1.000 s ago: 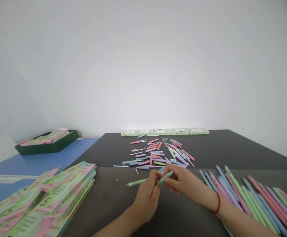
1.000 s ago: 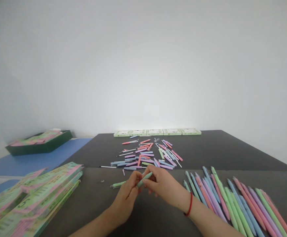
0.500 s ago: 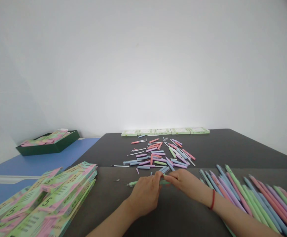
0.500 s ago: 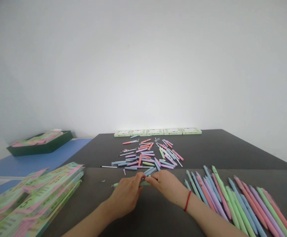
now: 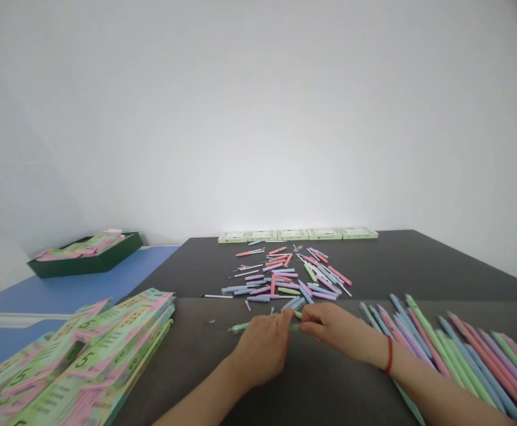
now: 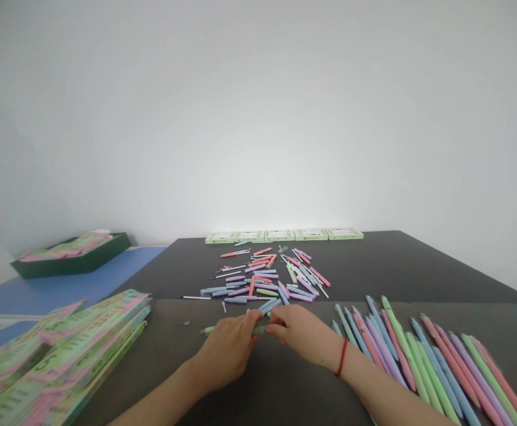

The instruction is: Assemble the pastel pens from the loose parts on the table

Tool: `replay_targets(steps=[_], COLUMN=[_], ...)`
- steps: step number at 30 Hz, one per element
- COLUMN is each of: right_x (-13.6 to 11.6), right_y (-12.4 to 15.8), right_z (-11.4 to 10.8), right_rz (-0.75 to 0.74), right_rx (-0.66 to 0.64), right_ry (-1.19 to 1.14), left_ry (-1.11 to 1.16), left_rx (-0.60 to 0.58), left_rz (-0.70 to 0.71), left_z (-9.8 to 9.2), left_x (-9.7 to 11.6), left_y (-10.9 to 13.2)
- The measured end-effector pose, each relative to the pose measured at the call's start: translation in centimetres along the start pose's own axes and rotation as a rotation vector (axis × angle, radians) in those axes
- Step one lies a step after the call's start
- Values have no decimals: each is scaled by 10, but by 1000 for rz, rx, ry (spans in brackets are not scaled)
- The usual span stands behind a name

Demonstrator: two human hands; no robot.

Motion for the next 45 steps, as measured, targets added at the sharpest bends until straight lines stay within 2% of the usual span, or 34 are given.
replay_targets(steps=[7, 12, 16, 21, 27, 31, 33, 34, 37, 38, 39, 40, 42, 43, 45], right_x=[3, 6, 6, 9, 11, 12, 13, 13, 12, 10, 8, 6, 0, -3, -8], right_y=[0, 1, 1, 2, 2, 1, 0, 0, -1, -1, -1, -1, -2, -2, -3], right_z=[2, 8, 6, 13, 12, 22, 24, 23, 16, 15, 14, 15, 21, 25, 33], right_rz=[22, 67, 49, 92, 68, 122, 153, 163, 176, 175, 173, 169, 156, 145, 120], right_rx=[-5, -91, -58, -150, -66, -169, -183, -174, -102, -79, -65, -60, -67, -66, -59], right_ry=[-59, -162, -182, -285, -323, -478, -562, -604, -733, -776, -816, -851, -933, -979, -1050], left_ry=[4, 24, 31, 49, 45, 39, 59, 86, 336, 517, 758, 1057, 1639, 1840, 2028], left_rx=[7, -14, -24, -25, -22, -36, 15, 82, 414, 501, 532, 500, 306, 209, 120], left_rz=[14, 17, -9, 18, 13, 23, 32, 29, -80, -145, -213, -283, -395, -434, -486], left_z=[-1, -1, 0, 0, -1, 3, 2, 0, -14, -18, -20, -19, -11, -8, -6], left_x=[-1, 0, 0, 1, 1, 1, 0, -2, -17, -24, -32, -38, -40, -37, -31], left_y=[0, 1, 1, 0, -1, 0, 0, 0, -3, -5, -7, -10, -18, -20, -20])
Point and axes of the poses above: each hand's wrist, its own y-axis away from the middle knuckle, its own z-axis out of the palm, x = y × z, the point moved 4 cm from there along -y, towards the middle knuckle, and after that the axes turned 11 degrees about -z, right-handed, at the moved point
